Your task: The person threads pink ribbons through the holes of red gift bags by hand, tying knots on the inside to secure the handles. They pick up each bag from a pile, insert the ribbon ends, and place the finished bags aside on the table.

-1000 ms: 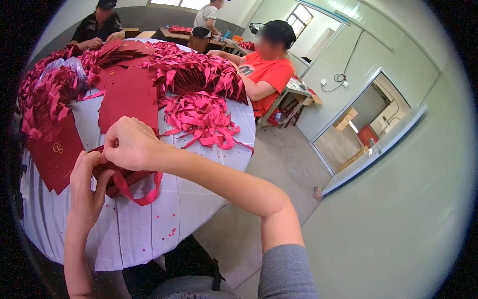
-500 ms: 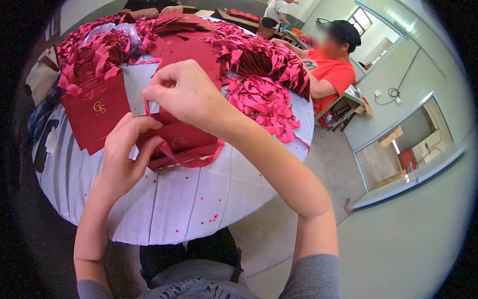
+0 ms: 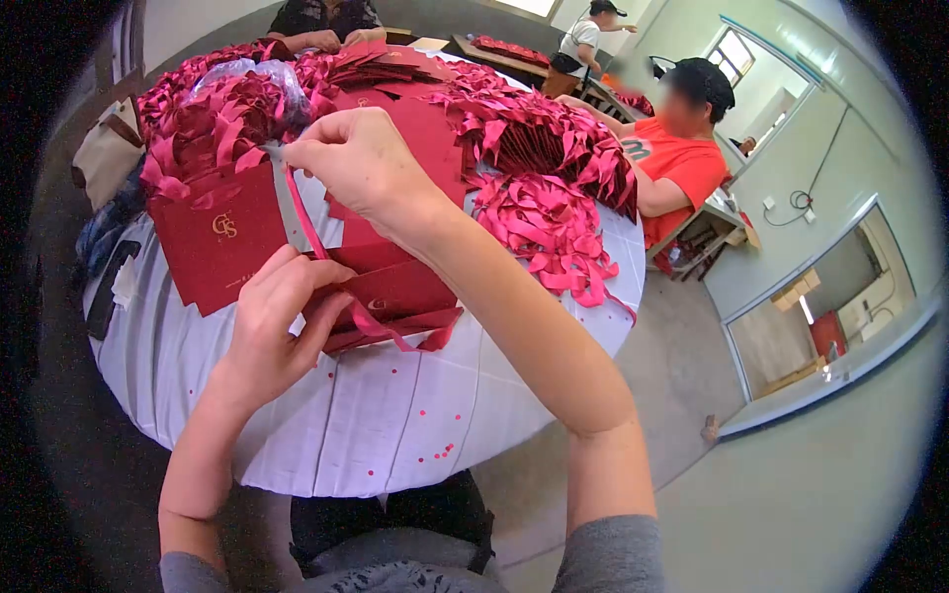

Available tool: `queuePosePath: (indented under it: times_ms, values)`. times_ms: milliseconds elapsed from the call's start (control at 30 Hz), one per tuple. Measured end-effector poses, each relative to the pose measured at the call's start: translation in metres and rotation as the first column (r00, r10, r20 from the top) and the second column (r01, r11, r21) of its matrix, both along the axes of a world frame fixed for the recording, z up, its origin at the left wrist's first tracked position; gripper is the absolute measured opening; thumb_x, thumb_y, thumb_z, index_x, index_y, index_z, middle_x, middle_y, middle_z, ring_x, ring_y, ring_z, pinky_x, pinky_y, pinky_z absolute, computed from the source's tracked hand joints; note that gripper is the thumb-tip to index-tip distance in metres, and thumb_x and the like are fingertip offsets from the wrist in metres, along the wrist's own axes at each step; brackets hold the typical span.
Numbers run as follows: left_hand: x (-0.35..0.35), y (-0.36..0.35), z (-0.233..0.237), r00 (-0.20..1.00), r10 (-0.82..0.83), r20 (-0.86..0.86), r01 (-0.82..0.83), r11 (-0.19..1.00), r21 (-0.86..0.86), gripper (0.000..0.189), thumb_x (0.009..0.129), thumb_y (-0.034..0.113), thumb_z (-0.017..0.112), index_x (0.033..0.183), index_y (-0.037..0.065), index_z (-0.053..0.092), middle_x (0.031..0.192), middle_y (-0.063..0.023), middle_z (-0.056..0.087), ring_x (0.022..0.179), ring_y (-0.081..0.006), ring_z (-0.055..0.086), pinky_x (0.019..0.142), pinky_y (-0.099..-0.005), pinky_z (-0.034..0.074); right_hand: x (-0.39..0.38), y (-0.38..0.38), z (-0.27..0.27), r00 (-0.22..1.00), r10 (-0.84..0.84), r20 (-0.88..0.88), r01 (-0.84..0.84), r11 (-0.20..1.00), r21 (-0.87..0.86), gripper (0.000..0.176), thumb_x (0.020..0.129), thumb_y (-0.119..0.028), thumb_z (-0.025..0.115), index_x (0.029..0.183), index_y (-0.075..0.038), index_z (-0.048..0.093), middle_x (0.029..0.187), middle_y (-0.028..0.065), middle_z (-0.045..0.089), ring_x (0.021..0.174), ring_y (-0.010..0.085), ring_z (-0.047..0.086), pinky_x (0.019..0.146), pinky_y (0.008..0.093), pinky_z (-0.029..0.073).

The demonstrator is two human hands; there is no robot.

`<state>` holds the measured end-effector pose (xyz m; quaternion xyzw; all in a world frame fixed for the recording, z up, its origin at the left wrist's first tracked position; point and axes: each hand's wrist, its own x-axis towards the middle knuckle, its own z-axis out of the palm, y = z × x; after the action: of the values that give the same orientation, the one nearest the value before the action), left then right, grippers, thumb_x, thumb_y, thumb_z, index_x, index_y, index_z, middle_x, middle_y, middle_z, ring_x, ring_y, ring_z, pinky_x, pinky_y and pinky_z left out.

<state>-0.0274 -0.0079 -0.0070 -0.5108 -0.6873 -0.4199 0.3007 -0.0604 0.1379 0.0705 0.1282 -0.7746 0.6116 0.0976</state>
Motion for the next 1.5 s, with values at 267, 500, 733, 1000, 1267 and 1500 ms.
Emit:
queuePosePath:
  times_ms: [267,500,733,1000,1267,1500]
  values:
    - [0.0,0.002,-0.002,1.0,0.006,0.013,-0.006,1.0,0.005,0.02,0.071,-0.003,0.068,0.088,-0.001,0.058,0.079,-0.0106,0.06,0.068,-0.026,0.055,0.06,-0.0351,0.046,-0.002,0.006,-0.001,0.999,0.025,0.023,-0.028,0.993,0.116,0.018,0.086,-0.019,0.064,0.087,-0.001,0.068,0.068,-0.0042,0.058,0.06,0.0006,0.046,0.05,0.0178,0.034]
    - [-0.009,-0.003,-0.005,0.955,0.16,0.249,-0.19,0.977,0.1,0.013,0.075,-0.002,0.065,0.086,0.0,0.057,0.073,-0.0118,0.057,0.065,-0.0259,0.053,0.058,-0.0348,0.043,0.037,0.008,-0.022,0.828,-0.178,-0.532,0.241,0.969,0.051,0.02,0.081,-0.016,0.069,0.074,0.001,0.062,0.066,0.0079,0.06,0.056,0.0128,0.056,0.049,0.0281,0.043]
    - [-0.016,-0.005,-0.004,0.955,0.208,0.21,-0.237,0.963,0.125,0.012,0.076,-0.005,0.062,0.087,-0.002,0.056,0.075,-0.0141,0.056,0.068,-0.028,0.054,0.06,-0.0352,0.043,0.066,0.019,-0.066,0.934,-0.033,-0.355,0.203,0.869,0.452,0.014,0.079,-0.009,0.071,0.08,0.003,0.062,0.076,0.0039,0.054,0.059,0.0083,0.054,0.052,0.0241,0.045]
    - [-0.014,-0.003,0.003,0.968,0.215,0.127,-0.22,0.975,0.028,0.009,0.078,-0.007,0.057,0.086,-0.003,0.054,0.075,-0.0124,0.053,0.067,-0.026,0.047,0.059,-0.0337,0.039,0.064,0.064,-0.059,0.972,0.181,0.15,-0.172,0.983,-0.068,0.013,0.091,-0.011,0.057,0.093,0.001,0.06,0.076,0.0027,0.064,0.065,0.0062,0.059,0.059,0.0192,0.046]
    - [-0.007,-0.002,0.005,0.95,0.255,0.178,-0.259,0.966,0.003,0.006,0.079,-0.004,0.057,0.084,-0.002,0.055,0.076,-0.0106,0.054,0.073,-0.0242,0.047,0.065,-0.0326,0.039,0.063,0.114,-0.054,1.0,-0.012,0.023,0.011,1.0,0.027,0.014,0.085,-0.011,0.066,0.092,0.001,0.065,0.075,0.0012,0.064,0.067,0.0056,0.059,0.06,0.0198,0.044]
    - [-0.004,0.003,0.016,0.892,0.44,-0.104,-0.444,0.896,-0.022,0.007,0.077,0.004,0.067,0.075,0.002,0.061,0.067,-0.005,0.053,0.071,-0.0215,0.043,0.066,-0.0322,0.033,0.065,0.15,-0.062,0.996,-0.082,0.047,0.082,0.997,0.008,0.015,0.081,-0.01,0.07,0.09,0.0,0.064,0.081,0.0013,0.065,0.075,0.0066,0.059,0.065,0.0207,0.047]
